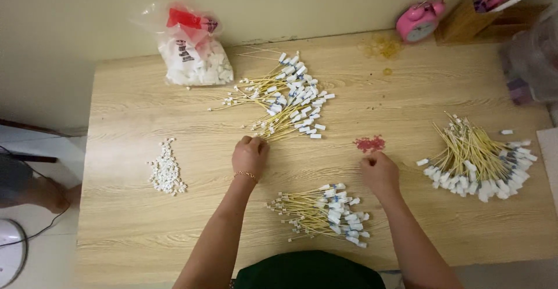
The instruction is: Assembling small electrical components by attaching plastic tips to wire leads.
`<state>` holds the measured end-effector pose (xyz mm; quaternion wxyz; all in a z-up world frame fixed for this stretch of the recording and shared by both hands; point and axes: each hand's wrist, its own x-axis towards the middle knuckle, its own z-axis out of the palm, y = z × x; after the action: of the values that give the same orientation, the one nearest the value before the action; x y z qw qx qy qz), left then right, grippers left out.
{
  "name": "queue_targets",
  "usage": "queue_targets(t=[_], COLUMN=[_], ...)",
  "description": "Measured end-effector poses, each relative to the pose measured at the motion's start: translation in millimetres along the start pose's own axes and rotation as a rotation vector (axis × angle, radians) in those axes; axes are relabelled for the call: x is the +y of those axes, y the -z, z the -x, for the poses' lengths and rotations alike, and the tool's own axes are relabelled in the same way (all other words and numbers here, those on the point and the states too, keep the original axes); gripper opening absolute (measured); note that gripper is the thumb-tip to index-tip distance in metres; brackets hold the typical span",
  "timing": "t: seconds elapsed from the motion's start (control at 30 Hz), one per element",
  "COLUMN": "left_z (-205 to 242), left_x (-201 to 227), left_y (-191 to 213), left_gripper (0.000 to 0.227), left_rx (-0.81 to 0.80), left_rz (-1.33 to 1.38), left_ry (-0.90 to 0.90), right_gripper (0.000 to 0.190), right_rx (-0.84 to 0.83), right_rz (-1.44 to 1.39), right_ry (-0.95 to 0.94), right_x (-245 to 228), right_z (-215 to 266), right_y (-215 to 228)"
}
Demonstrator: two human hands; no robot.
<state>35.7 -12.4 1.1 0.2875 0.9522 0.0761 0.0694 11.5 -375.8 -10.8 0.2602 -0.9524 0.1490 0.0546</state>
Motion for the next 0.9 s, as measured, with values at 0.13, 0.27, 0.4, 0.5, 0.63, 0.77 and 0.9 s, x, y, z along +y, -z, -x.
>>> queue_targets(t=[0.13, 0.27, 0.4, 0.5, 0.63, 0.77, 0.9], left_z=[4, 12, 32, 52, 69, 77, 86], left_x=[-8, -1, 34, 48, 59, 63, 60], left_y=[-6, 2, 27, 34, 40, 42, 36], left_gripper=[0.011, 0.012, 0.014, 0.014, 0.016, 0.017, 0.014], left_rx=[0.036, 0.027, -0.034, -0.051, -0.058, -0.086, -0.096], left_rz=[-0.060, -0.004, 0.158, 0.428, 1.002, 1.323, 1.240], left_ry=[-0.047, -0.053, 0.091, 0.269, 0.462, 0.565, 0.552], right_gripper=[0.018, 0.016, 0.015, 0.015, 0.014, 0.011, 0.009], right_rx=[-0.150, -0.277, -0.323, -0.384, -0.478, -0.577, -0.644], right_rz=[-0.402, -0.863, -0.994, -1.126, -1.261, -1.261, -1.320], right_ry=[-0.151, -0.216, -0.230, -0.174, -0.059, 0.008, 0.011], right_x=[-4, -25, -67, -92, -117, -135, -133], right_z=[24, 40, 52, 62, 77, 89, 93], right_y=[12, 20, 42, 49, 53, 59, 58])
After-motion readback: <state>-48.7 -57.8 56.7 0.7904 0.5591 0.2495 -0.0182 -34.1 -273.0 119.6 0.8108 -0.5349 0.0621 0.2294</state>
